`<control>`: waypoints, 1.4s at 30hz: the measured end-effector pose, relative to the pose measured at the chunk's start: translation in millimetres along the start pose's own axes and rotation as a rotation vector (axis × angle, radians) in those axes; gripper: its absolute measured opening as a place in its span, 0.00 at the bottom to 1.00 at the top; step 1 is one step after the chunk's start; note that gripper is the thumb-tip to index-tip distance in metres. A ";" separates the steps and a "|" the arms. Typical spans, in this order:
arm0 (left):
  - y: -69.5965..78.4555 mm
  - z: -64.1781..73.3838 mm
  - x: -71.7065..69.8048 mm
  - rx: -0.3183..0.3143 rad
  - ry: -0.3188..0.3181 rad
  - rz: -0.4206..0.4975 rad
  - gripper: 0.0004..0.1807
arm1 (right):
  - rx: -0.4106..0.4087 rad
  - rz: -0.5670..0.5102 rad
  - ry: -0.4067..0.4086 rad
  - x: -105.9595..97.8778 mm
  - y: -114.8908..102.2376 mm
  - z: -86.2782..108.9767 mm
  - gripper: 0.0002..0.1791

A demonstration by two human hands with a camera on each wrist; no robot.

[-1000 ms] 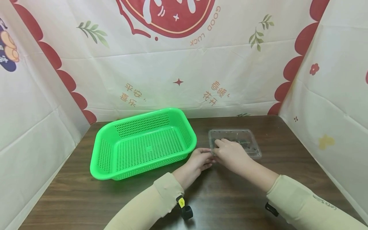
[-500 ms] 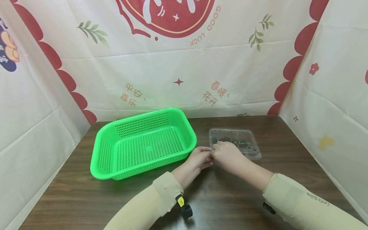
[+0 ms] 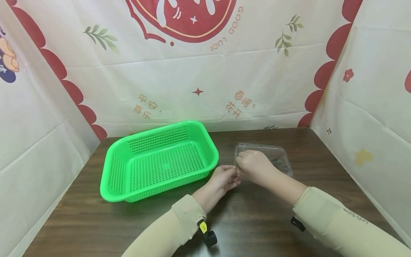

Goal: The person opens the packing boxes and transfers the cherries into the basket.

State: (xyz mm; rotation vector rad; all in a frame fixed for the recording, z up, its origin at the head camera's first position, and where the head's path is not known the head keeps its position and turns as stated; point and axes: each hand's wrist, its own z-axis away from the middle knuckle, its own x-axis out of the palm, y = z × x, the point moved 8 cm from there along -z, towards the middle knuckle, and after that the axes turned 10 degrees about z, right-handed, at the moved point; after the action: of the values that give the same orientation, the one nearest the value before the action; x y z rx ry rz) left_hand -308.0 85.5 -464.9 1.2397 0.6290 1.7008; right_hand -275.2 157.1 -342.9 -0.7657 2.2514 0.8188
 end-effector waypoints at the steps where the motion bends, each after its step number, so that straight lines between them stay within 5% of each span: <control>1: 0.9 0.1 0.6 0.009 -0.004 0.005 0.08 | -0.002 -0.006 0.000 -0.8 0.6 -0.3 0.17; 21: 1.1 2.3 3.3 0.025 -0.020 0.049 0.10 | 0.020 0.021 -0.051 2.3 -4.1 10.2 0.16; 33: 4.3 6.3 -2.0 0.005 0.025 -0.004 0.11 | -0.026 0.070 -0.029 -5.4 -2.8 21.6 0.16; 42: 3.6 5.0 -6.0 0.011 0.044 -0.071 0.11 | 0.012 0.081 -0.049 -9.0 12.9 42.4 0.14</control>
State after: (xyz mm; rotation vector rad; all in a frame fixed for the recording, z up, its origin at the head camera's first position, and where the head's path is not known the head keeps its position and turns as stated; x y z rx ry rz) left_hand -304.3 78.0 -463.0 1.1771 0.7010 1.6718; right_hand -263.7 198.0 -358.3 -0.6460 2.2536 0.8523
